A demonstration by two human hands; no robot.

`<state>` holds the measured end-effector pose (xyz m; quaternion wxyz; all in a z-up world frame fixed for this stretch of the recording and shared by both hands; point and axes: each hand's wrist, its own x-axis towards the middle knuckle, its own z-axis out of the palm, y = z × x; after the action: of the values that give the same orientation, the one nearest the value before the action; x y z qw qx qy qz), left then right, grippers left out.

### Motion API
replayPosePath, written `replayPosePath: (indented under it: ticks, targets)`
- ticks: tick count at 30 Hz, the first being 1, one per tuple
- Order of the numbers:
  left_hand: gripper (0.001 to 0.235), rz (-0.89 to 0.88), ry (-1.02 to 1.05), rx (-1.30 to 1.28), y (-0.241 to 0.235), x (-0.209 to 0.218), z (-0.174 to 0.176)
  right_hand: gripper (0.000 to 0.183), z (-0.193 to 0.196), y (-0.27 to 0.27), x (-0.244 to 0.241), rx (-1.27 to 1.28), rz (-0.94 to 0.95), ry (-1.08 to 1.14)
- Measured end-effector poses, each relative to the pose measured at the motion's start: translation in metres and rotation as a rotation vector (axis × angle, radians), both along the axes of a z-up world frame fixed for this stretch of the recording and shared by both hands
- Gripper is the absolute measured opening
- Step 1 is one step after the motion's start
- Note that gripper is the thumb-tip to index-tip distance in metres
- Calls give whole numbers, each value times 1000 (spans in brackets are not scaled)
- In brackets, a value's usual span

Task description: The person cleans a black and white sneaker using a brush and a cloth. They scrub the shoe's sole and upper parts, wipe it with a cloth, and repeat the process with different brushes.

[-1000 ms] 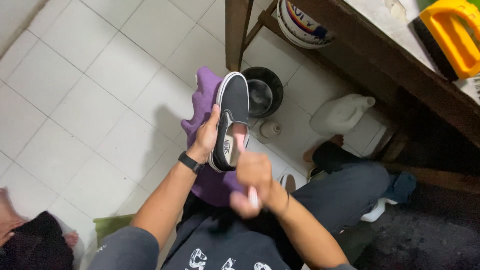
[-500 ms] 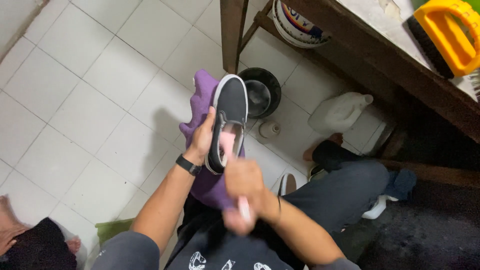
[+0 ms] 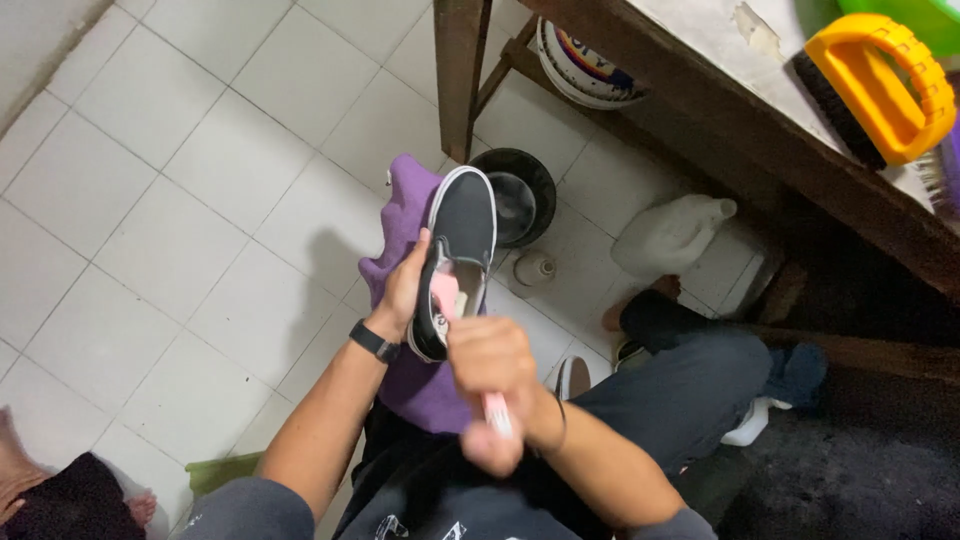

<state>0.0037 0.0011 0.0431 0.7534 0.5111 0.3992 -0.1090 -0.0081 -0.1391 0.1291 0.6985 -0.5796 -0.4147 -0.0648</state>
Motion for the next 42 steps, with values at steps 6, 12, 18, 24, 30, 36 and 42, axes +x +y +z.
replayPosePath:
  ticks: [6, 12, 18, 24, 30, 36, 42]
  targets:
    - [46, 32, -17, -171, -6, -2, -24, 51, 0, 7, 11, -119, -194, -189]
    - [44, 112, -39, -208, -1, 9, -47, 49, -28, 8, 33, -64, -144, -254]
    - [50, 88, -9, -160, -6, 5, -30, 34, -48, 19, 19, 270, -434, -417]
    - [54, 26, 75, -102, -9, -5, -2, 51, 5, 4, 2, 5, 52, 31]
    - [44, 104, 5, -239, -13, 4, -1, 44, -10, 8, 9, -19, -131, -155]
    - [46, 32, 6, -234, -5, 10, -9, 51, -35, 11, 23, -81, -209, -308]
    - [41, 91, -17, -207, -5, -4, -20, 42, -29, 6, 6, -83, -146, -143]
